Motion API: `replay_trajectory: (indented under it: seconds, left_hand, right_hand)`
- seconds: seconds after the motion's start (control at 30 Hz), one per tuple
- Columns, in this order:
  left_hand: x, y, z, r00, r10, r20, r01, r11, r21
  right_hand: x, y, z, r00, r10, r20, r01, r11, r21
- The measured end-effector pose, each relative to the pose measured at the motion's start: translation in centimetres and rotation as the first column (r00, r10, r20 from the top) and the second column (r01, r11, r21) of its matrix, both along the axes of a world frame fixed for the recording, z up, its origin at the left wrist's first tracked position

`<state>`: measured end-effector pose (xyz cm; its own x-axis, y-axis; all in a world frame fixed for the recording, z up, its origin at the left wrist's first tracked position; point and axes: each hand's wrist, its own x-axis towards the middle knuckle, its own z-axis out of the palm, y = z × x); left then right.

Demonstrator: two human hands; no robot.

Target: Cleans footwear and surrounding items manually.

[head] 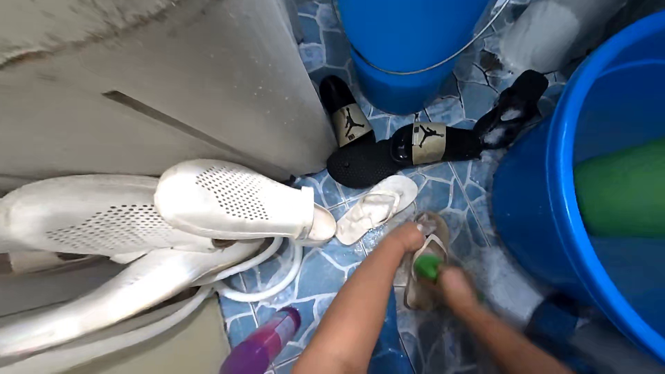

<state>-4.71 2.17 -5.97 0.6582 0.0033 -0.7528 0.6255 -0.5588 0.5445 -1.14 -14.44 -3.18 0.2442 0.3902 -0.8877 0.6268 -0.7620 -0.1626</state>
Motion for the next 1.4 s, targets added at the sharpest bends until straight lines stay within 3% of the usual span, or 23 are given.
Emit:
replay_trajectory:
  seconds: [0.07,0.13,0.23,0.3,0.4,0.47,0.6,0.67,0.77,0.83,0.93,1.07,1.17,1.23,1.3,1.4]
  left_hand:
    - [0.1,-0.2,0.1,0.999,-0.033,-0.016,0.033,0.999,0.015]
    - [0.3,0.1,0.3,1.000,-0.018,0.003,0.017,1.000,0.017]
    - [0.0,-0.1,0.0,0.998,-0.013,0.059,0.012,1.000,0.009]
    - [-0.2,-0.2,0.1,0.996,-0.076,0.056,0.076,0.997,0.016]
    - [0.1,0.0,0.0,0.990,-0.125,0.069,0.122,0.992,0.041]
    - [0.1,0.3,-0.6,0.992,-0.098,0.075,0.094,0.994,0.048]
    - [0.0,-0.1,-0.6,0.994,-0.092,0.053,0.090,0.996,0.028]
    - [-0.1,-0.1,-0.7,0.992,-0.111,0.053,0.108,0.993,0.055]
    - [0.3,-0.1,-0.4,0.991,-0.124,0.052,0.120,0.990,0.071]
    - [0.3,0.3,-0.5,0.993,-0.105,0.053,0.101,0.993,0.065]
    - [0.3,0.2,-0.2,0.996,-0.081,0.044,0.078,0.995,0.057]
    - [0.4,0.2,0.0,0.992,-0.126,0.017,0.122,0.983,0.138]
    - [-0.3,-1.0,0.7,0.991,0.022,0.128,-0.042,0.987,0.157]
    - [-2.1,-2.1,2.1,0.953,0.214,0.216,-0.248,0.958,0.144]
    - [-6.4,-3.8,4.0,0.821,0.463,0.332,-0.527,0.840,0.130]
    - [-16.0,-7.7,5.9,0.520,0.714,0.468,-0.836,0.537,0.111]
  right_hand:
    - [-3.9,-3.6,0.4,0.980,0.140,-0.138,-0.148,0.988,-0.043]
    - [-3.4,-2.6,0.7,0.967,0.192,-0.171,-0.200,0.979,-0.035]
    - [2.3,2.2,1.2,0.994,-0.109,0.025,0.107,0.993,0.044]
    - [1.9,1.9,0.3,0.984,-0.148,0.102,0.145,0.989,0.041]
    - [-3.0,-2.9,0.4,0.982,0.145,-0.118,-0.151,0.987,-0.044]
    - [-2.6,-1.9,0.3,0.951,0.248,-0.183,-0.258,0.966,-0.029]
    - [2.3,2.9,-0.1,0.999,-0.022,0.024,0.021,1.000,0.017]
    - [0.2,0.5,-0.1,1.000,0.024,-0.005,-0.024,1.000,0.010]
    - [-2.5,-2.7,0.1,0.949,0.260,-0.178,-0.267,0.964,-0.017]
    - [0.2,0.4,0.4,0.977,0.161,-0.141,-0.159,0.987,0.022]
    - [3.1,3.7,-0.1,0.998,-0.035,0.043,0.033,0.999,0.041]
    - [-2.8,-1.9,0.7,0.986,0.136,-0.095,-0.142,0.988,-0.058]
    - [-3.5,-1.6,0.7,0.983,0.121,-0.138,-0.135,0.986,-0.101]
    - [-1.4,-0.2,0.4,0.988,-0.092,-0.121,0.093,0.996,0.000]
    - [0.5,1.0,-0.2,0.927,-0.351,-0.132,0.370,0.915,0.161]
    - [2.4,3.4,-0.7,0.802,-0.572,-0.175,0.598,0.771,0.219]
